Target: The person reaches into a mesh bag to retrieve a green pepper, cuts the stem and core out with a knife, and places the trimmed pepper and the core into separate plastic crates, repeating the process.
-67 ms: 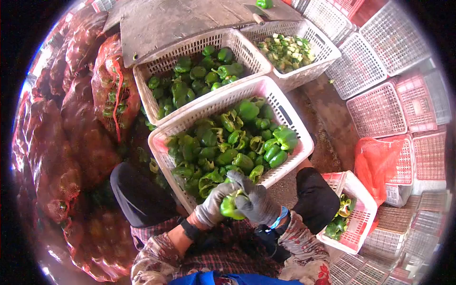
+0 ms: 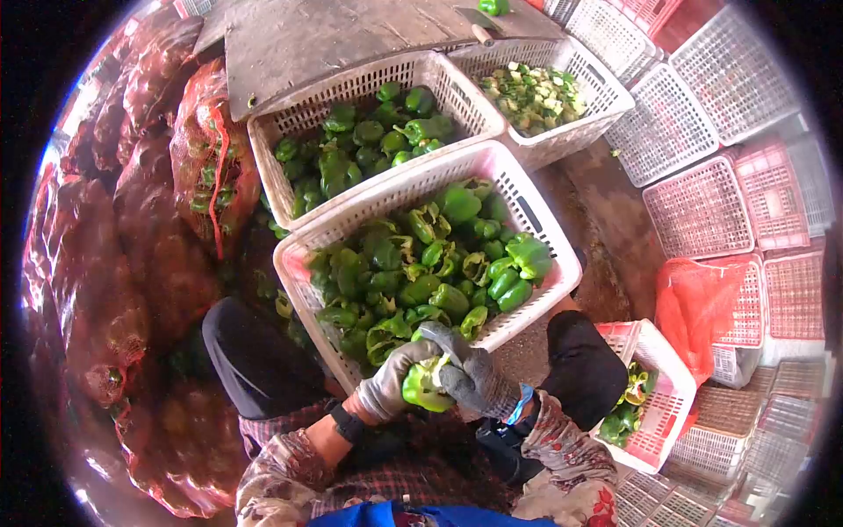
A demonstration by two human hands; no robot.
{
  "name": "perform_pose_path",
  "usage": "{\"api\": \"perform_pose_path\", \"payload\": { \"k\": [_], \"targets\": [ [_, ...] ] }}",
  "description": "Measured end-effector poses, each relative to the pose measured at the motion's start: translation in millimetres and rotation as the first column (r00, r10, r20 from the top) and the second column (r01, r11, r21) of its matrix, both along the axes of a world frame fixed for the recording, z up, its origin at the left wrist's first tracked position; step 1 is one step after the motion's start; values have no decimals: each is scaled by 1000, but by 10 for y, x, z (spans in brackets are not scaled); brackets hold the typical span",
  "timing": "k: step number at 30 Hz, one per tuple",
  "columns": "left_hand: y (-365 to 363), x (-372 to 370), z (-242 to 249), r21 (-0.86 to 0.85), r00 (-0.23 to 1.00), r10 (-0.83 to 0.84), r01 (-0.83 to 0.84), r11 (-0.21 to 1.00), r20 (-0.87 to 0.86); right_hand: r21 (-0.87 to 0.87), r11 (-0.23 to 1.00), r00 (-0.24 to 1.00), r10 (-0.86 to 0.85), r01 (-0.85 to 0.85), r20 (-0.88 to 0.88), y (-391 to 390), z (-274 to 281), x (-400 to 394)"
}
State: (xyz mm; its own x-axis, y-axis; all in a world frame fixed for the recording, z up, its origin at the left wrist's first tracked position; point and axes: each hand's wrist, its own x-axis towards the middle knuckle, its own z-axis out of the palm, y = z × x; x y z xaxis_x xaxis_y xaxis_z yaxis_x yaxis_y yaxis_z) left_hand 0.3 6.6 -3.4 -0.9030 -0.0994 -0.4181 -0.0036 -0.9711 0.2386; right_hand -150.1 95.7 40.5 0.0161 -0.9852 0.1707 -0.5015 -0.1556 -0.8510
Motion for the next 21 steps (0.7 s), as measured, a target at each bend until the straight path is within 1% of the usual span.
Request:
{"api": "perform_pose_path", "payload": {
  "k": [1,2,3,4,5,6,7,8,9,10,11,12,13,14,15,16,17,18,19,20,21],
  "targets": [
    [-113,-12,-234,-201,1000,25,-23,979,7,81,996,1000,-27,27,2,-111,-90,-25],
    [-36,-1,-315,-357,998,50,-39,933,22,202,978,998,-54,51,12,-35,-51,-6],
    [-43,22,-387,-285,999,22,-14,958,27,311,947,996,-86,77,13,-8,-5,-6],
    [-87,7,-319,-212,999,-5,12,977,34,368,917,987,-118,151,-111,-12,50,6],
    [-118,-74,-257,-349,996,86,-75,934,18,279,936,972,-176,213,-153,-10,58,23],
    [-150,-156,-196,-480,984,177,-155,863,2,176,946,951,-238,273,-200,-12,63,39],
    [-232,-319,-68,27,966,223,-229,973,134,52,943,919,-306,328,-248,-36,73,-2],
    [-363,-453,226,29,978,171,-176,984,118,-12,923,901,-379,385,-211,-42,108,-73],
    [-463,-567,136,-182,973,209,-189,965,98,25,862,861,-504,506,-62,15,93,-101],
    [-613,-711,174,-442,973,217,-160,883,79,34,800,798,-600,599,54,31,53,-169],
    [-789,-889,231,-666,972,228,-130,734,61,60,733,716,-676,677,172,32,27,-241],
    [-916,-1111,269,-776,959,235,-25,630,159,-93,663,670,-735,742,106,34,26,-319],
    [-1059,-1306,267,-983,945,289,174,-51,152,72,591,559,-791,804,250,67,-42,-356],
    [-1119,-1474,213,-892,950,295,221,-395,105,203,562,467,-801,802,374,89,-28,-382],
    [-1179,-1684,130,-686,955,292,245,-685,50,326,544,360,-800,773,480,100,-15,-419],
    [-1119,-1814,-100,-538,922,269,381,-752,278,138,540,393,-743,830,542,68,-84,-418],
    [-1068,-1880,-474,-407,831,150,409,-817,535,244,521,318,-763,818,562,47,-3,-403],
    [-1034,-1870,-795,-373,816,139,399,-837,562,243,537,367,-782,808,504,62,-108,-457],
    [-1032,-1910,-849,-347,800,127,390,-853,586,244,551,418,-797,798,435,20,-93,-546],
    [-1083,-1988,-908,-427,808,62,373,-824,587,236,471,316,-815,850,487,-37,59,-459],
    [-1146,-2009,-968,-495,806,-4,360,-791,592,173,495,423,-844,852,331,36,-3,-538]
  ]
}}
